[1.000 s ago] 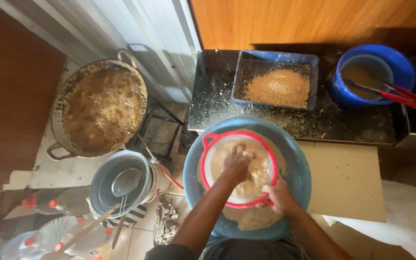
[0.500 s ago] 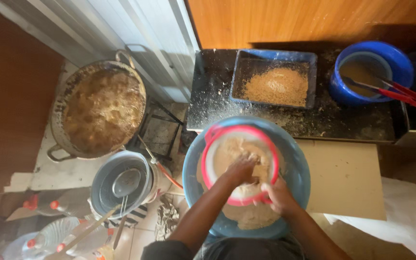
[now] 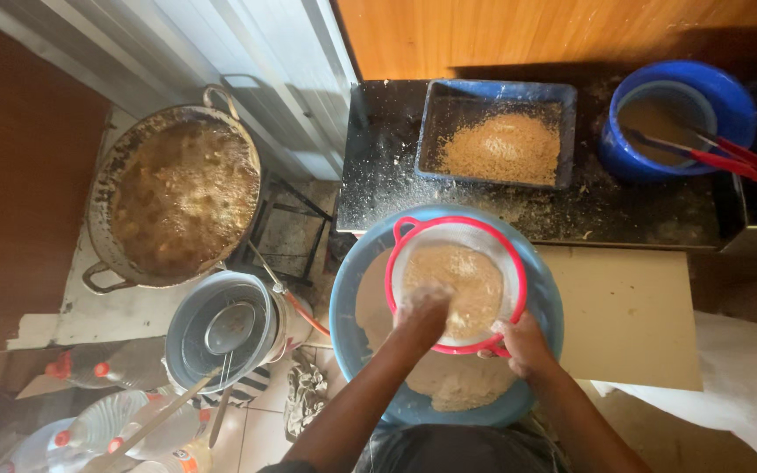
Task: The person repeatedly scoops a grainy substance from a large blue basin into a red sieve and rubs it to separate finer particles. The sifted material falls into the basin below while the coarser residue is transferred to a nearby rectangular tray.
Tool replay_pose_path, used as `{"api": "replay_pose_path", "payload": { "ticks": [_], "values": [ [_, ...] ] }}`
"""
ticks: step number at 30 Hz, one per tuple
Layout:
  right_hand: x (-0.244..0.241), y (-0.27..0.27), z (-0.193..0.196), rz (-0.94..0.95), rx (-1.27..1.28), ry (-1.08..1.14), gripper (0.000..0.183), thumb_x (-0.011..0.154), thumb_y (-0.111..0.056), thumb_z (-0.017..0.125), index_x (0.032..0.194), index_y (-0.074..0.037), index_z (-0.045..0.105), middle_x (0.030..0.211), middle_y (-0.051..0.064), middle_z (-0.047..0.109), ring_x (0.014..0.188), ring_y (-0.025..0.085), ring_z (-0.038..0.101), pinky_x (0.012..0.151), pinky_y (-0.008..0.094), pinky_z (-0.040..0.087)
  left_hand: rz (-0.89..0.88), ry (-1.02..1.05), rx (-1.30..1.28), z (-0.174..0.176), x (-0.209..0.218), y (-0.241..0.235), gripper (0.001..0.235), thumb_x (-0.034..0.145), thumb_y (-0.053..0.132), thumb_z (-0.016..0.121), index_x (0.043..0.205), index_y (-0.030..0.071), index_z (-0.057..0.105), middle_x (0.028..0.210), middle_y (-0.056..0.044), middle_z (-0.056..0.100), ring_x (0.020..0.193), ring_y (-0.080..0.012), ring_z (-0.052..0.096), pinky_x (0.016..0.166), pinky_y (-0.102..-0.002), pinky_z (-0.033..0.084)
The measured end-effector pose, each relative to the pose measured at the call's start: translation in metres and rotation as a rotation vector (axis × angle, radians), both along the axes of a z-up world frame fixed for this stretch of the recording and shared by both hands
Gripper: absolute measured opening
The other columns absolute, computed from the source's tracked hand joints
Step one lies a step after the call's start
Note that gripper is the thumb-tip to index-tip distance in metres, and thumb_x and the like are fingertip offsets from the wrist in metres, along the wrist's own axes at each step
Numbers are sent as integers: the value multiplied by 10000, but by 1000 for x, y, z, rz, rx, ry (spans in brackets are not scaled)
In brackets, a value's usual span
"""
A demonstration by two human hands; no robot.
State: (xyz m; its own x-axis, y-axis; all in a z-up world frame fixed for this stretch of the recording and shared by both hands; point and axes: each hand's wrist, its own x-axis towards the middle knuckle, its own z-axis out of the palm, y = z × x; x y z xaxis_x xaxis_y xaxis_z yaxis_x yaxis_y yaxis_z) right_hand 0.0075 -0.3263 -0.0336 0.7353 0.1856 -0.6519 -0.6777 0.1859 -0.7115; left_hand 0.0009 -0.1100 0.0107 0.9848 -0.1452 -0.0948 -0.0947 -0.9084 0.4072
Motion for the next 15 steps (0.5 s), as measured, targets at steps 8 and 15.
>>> {"api": "replay_pose_path", "payload": {
  "ticks": [8, 15],
  "values": [
    [2, -2, -1, 62, -17, 1, 378, 873, 6, 531, 1249, -22, 554, 1002, 201, 683, 676, 365, 701, 425, 449, 569, -20, 201, 168, -5, 33, 7, 347, 783, 99, 688, 1129, 113, 704, 1156, -177, 681, 1232, -367, 571, 1070, -526, 436],
    [-7, -9, -31, 110, -47, -1, 327, 851, 50, 584, 1177, 51, 561, 961, 235, 656, 612, 385, 695, 433, 467, 593, 322, 264, -561, 19, 52, -1, 328, 888, 273, 752, 1162, 93, 731, 1064, -176, 780, 925, -282, 744, 822, -407, 583]
  ]
}}
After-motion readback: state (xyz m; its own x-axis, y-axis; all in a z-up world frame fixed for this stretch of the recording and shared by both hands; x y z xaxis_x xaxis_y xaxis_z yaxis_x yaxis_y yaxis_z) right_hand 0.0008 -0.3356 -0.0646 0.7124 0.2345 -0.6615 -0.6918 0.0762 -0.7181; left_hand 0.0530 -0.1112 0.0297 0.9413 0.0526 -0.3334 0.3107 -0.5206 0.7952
